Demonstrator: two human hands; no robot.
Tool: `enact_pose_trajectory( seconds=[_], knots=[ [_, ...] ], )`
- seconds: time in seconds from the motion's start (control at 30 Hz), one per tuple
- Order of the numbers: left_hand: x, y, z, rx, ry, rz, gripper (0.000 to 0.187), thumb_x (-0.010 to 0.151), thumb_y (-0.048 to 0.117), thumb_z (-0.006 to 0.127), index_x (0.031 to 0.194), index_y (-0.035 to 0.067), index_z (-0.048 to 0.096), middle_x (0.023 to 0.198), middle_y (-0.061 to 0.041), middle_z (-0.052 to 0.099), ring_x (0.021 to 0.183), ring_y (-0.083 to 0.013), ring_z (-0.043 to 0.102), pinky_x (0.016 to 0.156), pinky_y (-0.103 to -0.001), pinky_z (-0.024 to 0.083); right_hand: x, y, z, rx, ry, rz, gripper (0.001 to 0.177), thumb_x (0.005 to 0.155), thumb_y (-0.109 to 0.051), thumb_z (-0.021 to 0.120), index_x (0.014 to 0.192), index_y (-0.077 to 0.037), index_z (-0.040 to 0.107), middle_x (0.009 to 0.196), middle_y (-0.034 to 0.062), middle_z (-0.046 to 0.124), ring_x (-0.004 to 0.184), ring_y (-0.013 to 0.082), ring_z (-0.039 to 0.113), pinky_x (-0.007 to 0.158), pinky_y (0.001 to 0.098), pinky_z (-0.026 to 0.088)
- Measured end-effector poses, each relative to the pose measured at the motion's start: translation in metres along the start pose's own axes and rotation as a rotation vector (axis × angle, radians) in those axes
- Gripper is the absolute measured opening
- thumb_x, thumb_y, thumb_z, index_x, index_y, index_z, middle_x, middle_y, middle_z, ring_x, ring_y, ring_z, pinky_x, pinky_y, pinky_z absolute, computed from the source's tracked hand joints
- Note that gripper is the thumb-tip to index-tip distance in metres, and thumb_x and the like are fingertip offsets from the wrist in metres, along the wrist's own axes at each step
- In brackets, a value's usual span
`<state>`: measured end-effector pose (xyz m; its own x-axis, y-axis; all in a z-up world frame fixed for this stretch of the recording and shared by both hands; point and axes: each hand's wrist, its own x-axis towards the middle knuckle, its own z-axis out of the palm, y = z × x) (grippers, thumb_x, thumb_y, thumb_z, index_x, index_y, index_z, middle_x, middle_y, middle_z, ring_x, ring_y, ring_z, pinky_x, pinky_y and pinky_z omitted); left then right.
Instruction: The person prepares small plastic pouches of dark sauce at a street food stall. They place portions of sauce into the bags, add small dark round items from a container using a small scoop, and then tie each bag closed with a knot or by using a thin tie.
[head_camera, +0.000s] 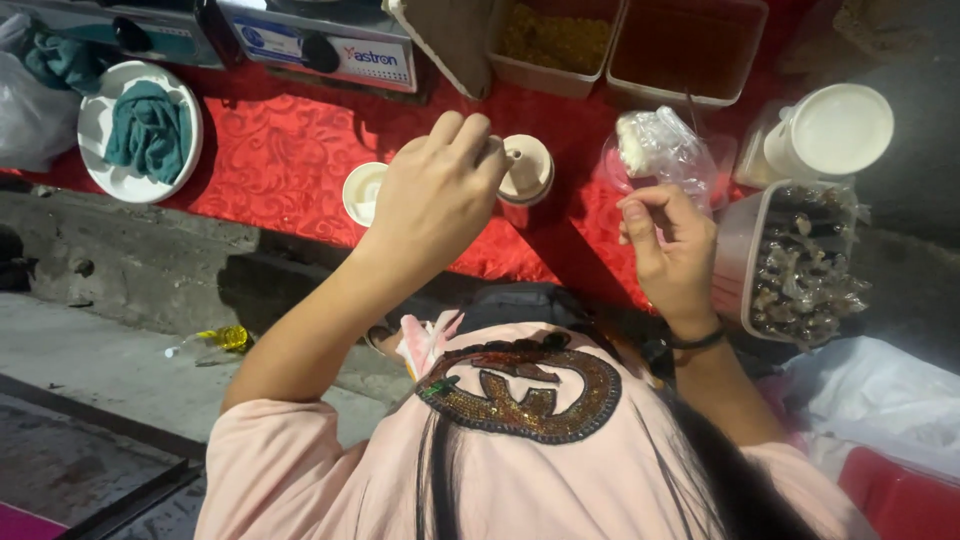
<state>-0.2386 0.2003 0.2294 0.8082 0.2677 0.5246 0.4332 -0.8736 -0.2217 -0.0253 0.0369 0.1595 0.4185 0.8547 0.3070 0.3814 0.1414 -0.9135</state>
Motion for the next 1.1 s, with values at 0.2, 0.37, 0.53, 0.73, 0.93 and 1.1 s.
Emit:
enact_pose_trajectory(
  seconds=[0.2, 0.37, 0.53, 0.73, 0.93, 1.1],
  knots=[
    [0.012, 0.002, 0.005, 0.018, -0.029, 0.034, 0.005, 0.086, 0.012, 0.068, 0.089, 0.009, 0.071, 0.086, -0.004, 0.051, 0.081, -0.0210, 0.055, 0.055, -0.029, 0.047, -0.002, 0.000, 0.003, -0.007, -0.035, -0.008, 0.015, 0.108, -0.009, 0.063, 0.100, 0.000, 0.072, 0.072, 0.0089, 0.064, 0.066, 0.0183, 0.067, 0.067, 0.0339, 0.055],
    [0.015, 0.003, 0.005, -0.011, -0.085, 0.053, 0.004, 0.082, 0.013, 0.069, 0.085, 0.010, 0.070, 0.086, -0.002, 0.051, 0.082, -0.0200, 0.055, 0.056, -0.029, 0.047, -0.004, -0.004, 0.000, -0.023, -0.050, 0.004, 0.014, 0.107, -0.010, 0.064, 0.100, -0.001, 0.072, 0.071, 0.0087, 0.065, 0.065, 0.0184, 0.067, 0.067, 0.0351, 0.055],
    [0.017, -0.002, 0.008, -0.017, -0.130, 0.081, 0.005, 0.080, 0.013, 0.069, 0.085, 0.012, 0.070, 0.087, -0.001, 0.053, 0.083, -0.0190, 0.057, 0.056, -0.027, 0.049, -0.005, -0.003, -0.003, -0.024, -0.060, -0.003, 0.014, 0.107, -0.010, 0.064, 0.099, -0.002, 0.073, 0.071, 0.0091, 0.066, 0.065, 0.0187, 0.068, 0.067, 0.0354, 0.056],
    [0.030, -0.013, -0.019, -0.181, -0.224, 0.006, 0.013, 0.079, 0.000, 0.066, 0.080, 0.010, 0.057, 0.089, -0.005, 0.056, 0.081, -0.0263, 0.059, 0.041, -0.038, 0.043, -0.004, -0.015, -0.006, -0.052, -0.140, -0.032, 0.013, 0.108, -0.006, 0.057, 0.099, 0.000, 0.065, 0.085, 0.0081, 0.066, 0.075, 0.0160, 0.062, 0.070, 0.0269, 0.052],
    [0.024, -0.020, -0.029, -0.230, -0.168, -0.059, 0.030, 0.103, 0.020, 0.070, 0.077, 0.009, 0.060, 0.084, -0.003, 0.053, 0.081, -0.0244, 0.059, 0.043, -0.038, 0.042, -0.006, -0.008, -0.007, -0.099, -0.160, -0.019, 0.013, 0.107, -0.009, 0.059, 0.098, -0.003, 0.066, 0.083, 0.0058, 0.066, 0.074, 0.0148, 0.062, 0.068, 0.0270, 0.051],
    [0.023, -0.017, -0.028, -0.224, -0.175, -0.063, 0.018, 0.097, 0.014, 0.073, 0.082, 0.008, 0.064, 0.086, -0.003, 0.053, 0.081, -0.0229, 0.057, 0.040, -0.036, 0.040, -0.005, -0.012, -0.005, -0.077, -0.191, 0.017, 0.012, 0.106, -0.008, 0.059, 0.098, -0.002, 0.066, 0.086, 0.0070, 0.066, 0.076, 0.0155, 0.062, 0.073, 0.0283, 0.050]
  ],
)
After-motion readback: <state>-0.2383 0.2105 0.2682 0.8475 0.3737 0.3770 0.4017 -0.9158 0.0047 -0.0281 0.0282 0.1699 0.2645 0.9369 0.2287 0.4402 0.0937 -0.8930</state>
